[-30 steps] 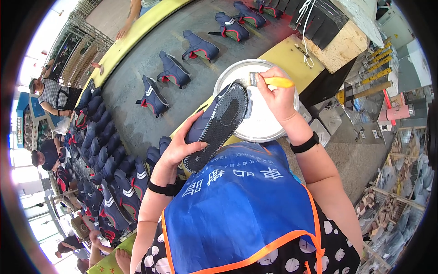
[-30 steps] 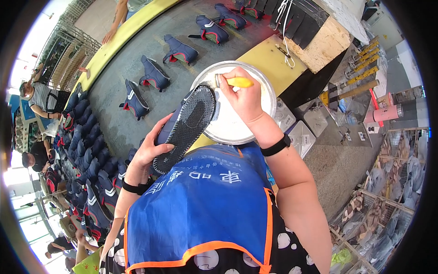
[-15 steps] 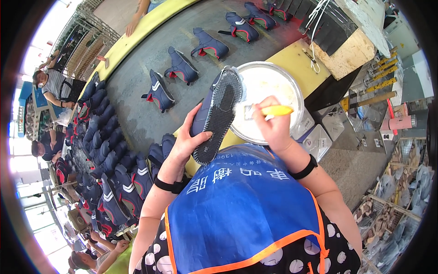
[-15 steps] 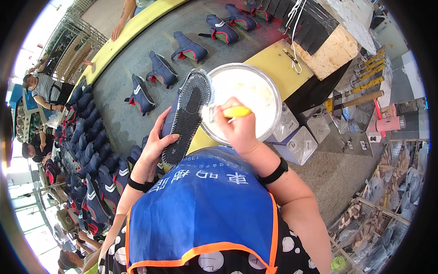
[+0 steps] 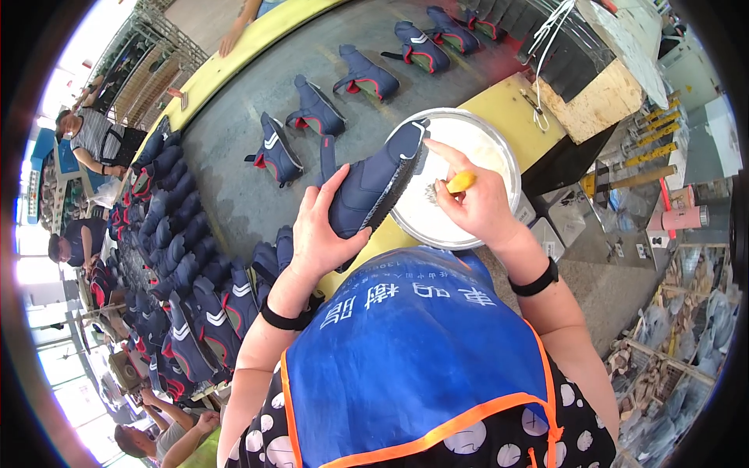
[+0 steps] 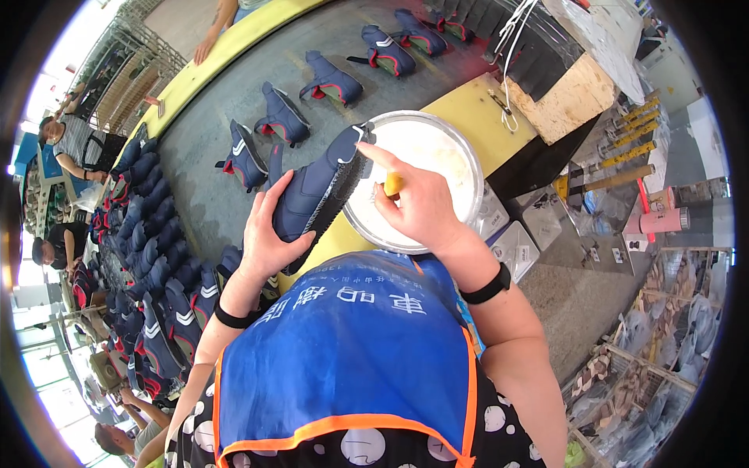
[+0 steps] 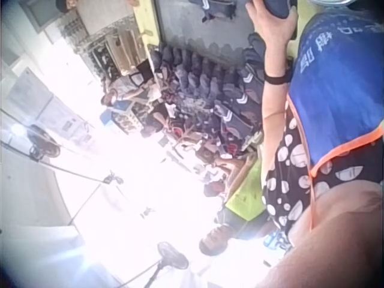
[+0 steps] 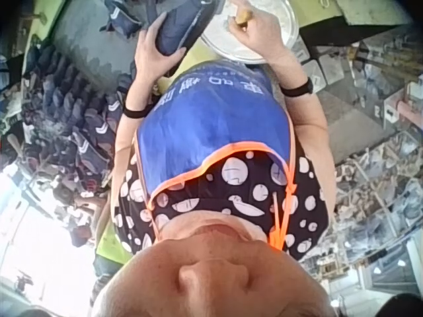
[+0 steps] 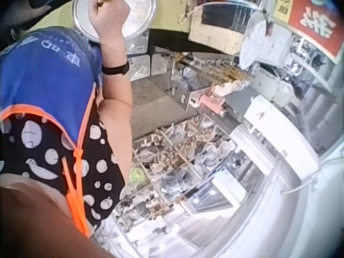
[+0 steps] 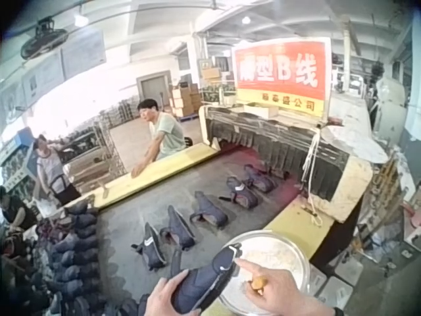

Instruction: Applying adhesive to shoe soles using a brush on a factory assembly line.

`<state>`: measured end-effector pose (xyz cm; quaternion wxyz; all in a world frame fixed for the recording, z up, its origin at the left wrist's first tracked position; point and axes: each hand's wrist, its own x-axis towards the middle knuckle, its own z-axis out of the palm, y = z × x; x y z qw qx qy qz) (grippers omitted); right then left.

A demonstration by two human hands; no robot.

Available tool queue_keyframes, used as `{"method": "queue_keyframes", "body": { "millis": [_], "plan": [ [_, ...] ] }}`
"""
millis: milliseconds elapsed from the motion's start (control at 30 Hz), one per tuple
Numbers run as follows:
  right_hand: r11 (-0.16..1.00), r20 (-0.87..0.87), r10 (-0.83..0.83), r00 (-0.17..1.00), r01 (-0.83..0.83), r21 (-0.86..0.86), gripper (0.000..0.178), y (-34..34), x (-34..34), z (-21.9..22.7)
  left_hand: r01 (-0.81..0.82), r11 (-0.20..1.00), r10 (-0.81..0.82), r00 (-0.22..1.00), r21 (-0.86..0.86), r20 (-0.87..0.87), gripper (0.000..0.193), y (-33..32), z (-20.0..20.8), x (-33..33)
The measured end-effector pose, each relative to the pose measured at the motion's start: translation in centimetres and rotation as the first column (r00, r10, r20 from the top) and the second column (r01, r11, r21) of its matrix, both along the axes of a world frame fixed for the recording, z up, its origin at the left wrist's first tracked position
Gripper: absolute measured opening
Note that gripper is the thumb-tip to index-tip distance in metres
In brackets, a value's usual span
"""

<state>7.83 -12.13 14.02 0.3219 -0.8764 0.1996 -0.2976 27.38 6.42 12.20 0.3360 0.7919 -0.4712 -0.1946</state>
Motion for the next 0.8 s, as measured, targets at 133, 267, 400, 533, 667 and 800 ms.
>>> {"method": "queue_keyframes", "body": {
  "millis": [133,267,400,533,667,800],
  "plan": [
    [0.964,-0.212,0.143,0.967,-0.185,-0.192,0.065,-0.7,0.4,1.1,0.0,1.0,0.004,0.984,-0.024,0.175,0.095,0.4,0.4,-0.5],
    [0.931,-0.377,0.156,0.913,-0.263,-0.253,0.065,0.1,-0.1,0.1,-0.024,0.991,0.049,0.981,-0.134,0.189,0.092,0.7,-0.4,-0.4],
    [0.978,-0.147,0.152,0.977,-0.17,-0.124,0.069,-0.3,-1.3,-1.4,-0.015,0.986,0.07,0.94,-0.167,0.333,0.091,1.4,-0.7,0.5],
    [0.966,-0.046,0.159,0.986,-0.145,0.213,0.057,-2.5,-1.4,1.0,0.035,0.977,0.081,0.854,-0.212,0.515,0.087,1.8,-0.4,1.3],
    [0.929,-0.086,0.26,0.962,-0.225,0.294,0.065,-3.8,-1.1,1.8,0.096,0.972,0.045,0.821,-0.215,0.57,0.086,2.0,0.2,1.5],
    [0.895,-0.157,0.343,0.926,-0.271,0.354,0.067,-4.3,-0.8,1.1,0.136,0.959,0.021,0.84,-0.248,0.542,0.086,2.0,0.4,1.3]
  ]
}}
